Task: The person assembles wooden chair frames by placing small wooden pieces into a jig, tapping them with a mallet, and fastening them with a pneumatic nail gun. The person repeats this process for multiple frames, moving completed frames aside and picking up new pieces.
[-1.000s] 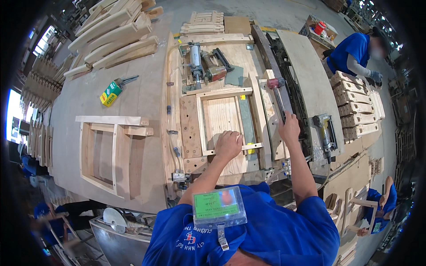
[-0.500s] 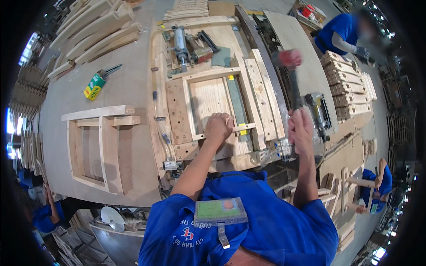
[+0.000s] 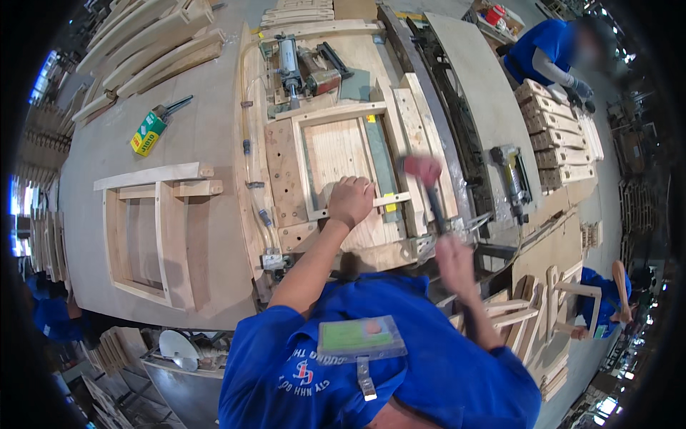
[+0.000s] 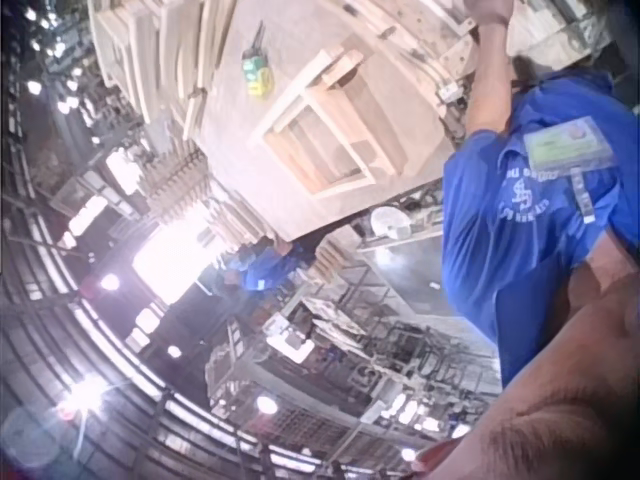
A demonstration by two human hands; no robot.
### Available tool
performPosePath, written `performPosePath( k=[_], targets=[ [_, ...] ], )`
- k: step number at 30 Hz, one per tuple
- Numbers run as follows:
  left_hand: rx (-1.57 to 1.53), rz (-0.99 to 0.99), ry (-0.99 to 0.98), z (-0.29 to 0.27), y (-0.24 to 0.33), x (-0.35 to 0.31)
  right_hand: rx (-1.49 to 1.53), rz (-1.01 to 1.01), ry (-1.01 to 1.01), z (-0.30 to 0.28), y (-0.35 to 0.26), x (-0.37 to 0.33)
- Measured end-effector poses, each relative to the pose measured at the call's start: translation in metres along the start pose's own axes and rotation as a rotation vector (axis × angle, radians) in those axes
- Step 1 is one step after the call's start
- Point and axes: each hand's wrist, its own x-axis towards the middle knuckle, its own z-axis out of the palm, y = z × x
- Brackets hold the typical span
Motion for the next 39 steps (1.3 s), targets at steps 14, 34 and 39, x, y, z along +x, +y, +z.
performPosePath(
  k=[14, 34, 39],
  targets=[
    [-0.050, 0.069, 0.113, 0.000, 0.009, 0.000, -0.190, -0.358, 0.306, 0.089, -0.021, 0.216],
    [0.131, -0.035, -0.111, -0.001, -0.011, -0.002, 0.024, -0.312, -0.254, 0.118, -0.092, 0.232],
    [0.028, -0.035, 0.042, 0.002, -0.003, -0.007, 0.037, -0.277, 0.027, 0.052, -0.077, 0.208]
  ],
)
